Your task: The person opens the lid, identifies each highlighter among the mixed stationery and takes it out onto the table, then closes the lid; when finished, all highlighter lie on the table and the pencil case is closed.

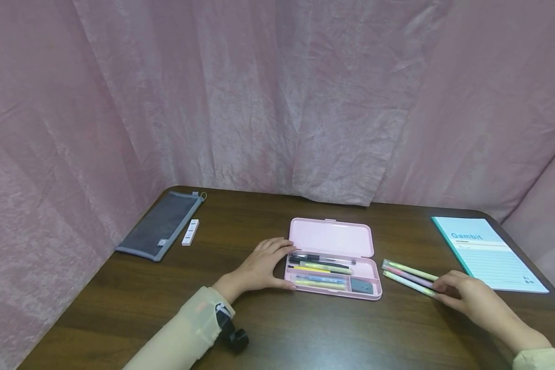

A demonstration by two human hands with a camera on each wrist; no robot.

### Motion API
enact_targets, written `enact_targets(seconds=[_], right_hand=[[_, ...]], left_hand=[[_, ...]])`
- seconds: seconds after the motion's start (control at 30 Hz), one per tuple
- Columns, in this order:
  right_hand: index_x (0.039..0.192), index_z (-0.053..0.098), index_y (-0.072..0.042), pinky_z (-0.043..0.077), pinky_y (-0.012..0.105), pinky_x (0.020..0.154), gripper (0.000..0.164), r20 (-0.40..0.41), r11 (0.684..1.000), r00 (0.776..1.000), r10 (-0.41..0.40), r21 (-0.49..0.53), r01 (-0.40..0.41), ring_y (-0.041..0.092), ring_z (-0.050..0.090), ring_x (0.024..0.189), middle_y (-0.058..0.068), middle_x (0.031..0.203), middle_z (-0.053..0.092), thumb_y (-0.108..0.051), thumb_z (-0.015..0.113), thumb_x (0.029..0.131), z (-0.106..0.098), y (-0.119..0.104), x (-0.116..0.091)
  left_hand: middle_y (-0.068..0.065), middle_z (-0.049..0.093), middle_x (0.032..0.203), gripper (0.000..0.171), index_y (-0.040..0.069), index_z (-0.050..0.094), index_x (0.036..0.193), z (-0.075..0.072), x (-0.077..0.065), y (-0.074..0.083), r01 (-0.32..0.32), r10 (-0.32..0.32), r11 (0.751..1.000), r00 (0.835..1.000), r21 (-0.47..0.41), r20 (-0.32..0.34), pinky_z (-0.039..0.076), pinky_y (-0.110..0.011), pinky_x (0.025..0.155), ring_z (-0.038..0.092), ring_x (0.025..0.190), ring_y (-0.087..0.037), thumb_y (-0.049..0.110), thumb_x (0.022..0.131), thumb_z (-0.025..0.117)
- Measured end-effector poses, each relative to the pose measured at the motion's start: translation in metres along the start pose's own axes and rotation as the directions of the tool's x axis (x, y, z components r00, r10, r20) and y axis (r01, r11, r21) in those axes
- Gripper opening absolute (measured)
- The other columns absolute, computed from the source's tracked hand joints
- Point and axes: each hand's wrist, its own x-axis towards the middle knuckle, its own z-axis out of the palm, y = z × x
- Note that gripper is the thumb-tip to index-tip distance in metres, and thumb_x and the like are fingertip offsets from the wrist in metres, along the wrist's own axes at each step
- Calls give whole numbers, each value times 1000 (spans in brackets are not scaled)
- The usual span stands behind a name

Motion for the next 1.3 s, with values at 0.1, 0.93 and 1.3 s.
enact_targets(seconds=[0.1,0.93,1.3], right_hand=[[77,62,-22,46,18,56,27,1,1000,1000,-6,9,6,-11,46,67,-18,75,54,-8,78,60,-1,0,0],[88,65,-16,43,18,53,17,121,996,992,34,78,-44,-10,44,64,-13,76,55,-18,73,73,-41,-27,54],[90,65,-17,46,19,58,13,212,986,977,16,160,-51,-5,48,69,-12,78,57,-21,69,78,-44,-53,88]], left_hand=[[4,36,141,95,25,38,135,0,0,0,-2,2,1000,1000,0,2,20,-43,111,26,135,-20,83,61,45],[4,36,141,94,26,38,135,1,0,0,-3,3,1000,1000,-22,-3,21,-46,110,25,135,-22,83,61,44],[5,35,142,95,27,37,135,2,0,-1,0,-1,1000,1000,-12,-5,21,-44,111,25,135,-20,84,61,43]])
